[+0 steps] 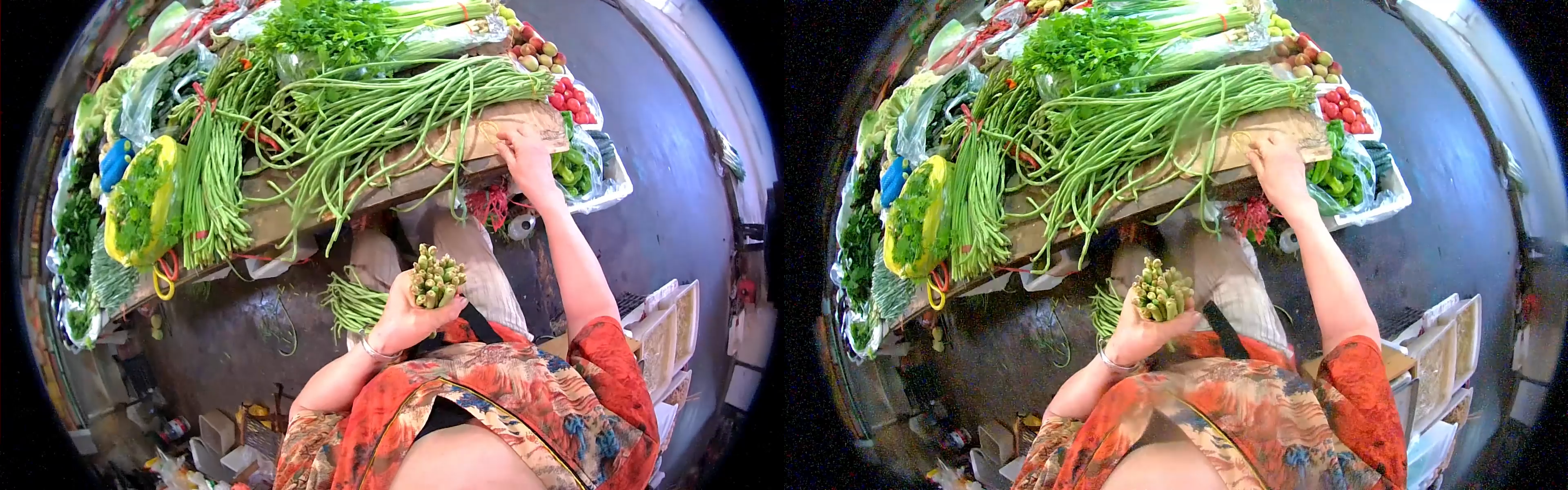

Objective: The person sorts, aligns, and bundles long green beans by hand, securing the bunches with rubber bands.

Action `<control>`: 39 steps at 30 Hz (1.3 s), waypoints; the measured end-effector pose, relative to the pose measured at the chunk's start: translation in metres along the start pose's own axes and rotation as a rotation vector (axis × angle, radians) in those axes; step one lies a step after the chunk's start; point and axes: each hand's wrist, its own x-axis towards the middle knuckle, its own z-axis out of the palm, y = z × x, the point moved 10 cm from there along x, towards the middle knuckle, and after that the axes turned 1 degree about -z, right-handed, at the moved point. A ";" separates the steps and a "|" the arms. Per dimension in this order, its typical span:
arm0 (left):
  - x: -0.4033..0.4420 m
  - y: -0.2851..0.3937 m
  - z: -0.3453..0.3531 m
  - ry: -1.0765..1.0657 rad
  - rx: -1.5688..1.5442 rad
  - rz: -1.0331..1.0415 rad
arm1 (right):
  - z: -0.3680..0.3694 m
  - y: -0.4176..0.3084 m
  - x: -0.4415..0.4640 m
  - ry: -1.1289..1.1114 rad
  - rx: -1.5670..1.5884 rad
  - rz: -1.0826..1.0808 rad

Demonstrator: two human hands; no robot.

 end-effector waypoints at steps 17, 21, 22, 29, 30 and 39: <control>0.033 -0.008 -0.026 -0.170 -0.204 -0.061 | -0.013 -0.044 -0.050 -0.245 0.725 0.445; 0.036 -0.007 -0.019 -0.276 -0.313 -0.107 | -0.003 -0.075 -0.086 -0.307 1.033 0.570; 0.036 -0.009 -0.018 -0.268 -0.335 -0.135 | 0.000 -0.083 -0.094 -0.338 1.078 0.594; 0.034 -0.025 -0.007 -0.295 -0.323 -0.220 | 0.007 -0.110 -0.140 -0.381 1.376 0.797; 0.032 -0.028 -0.006 -0.290 -0.282 -0.224 | 0.005 -0.111 -0.145 -0.390 1.372 0.797; 0.014 -0.027 0.033 -0.350 -0.117 -0.116 | -0.043 -0.122 -0.153 -0.294 1.847 0.584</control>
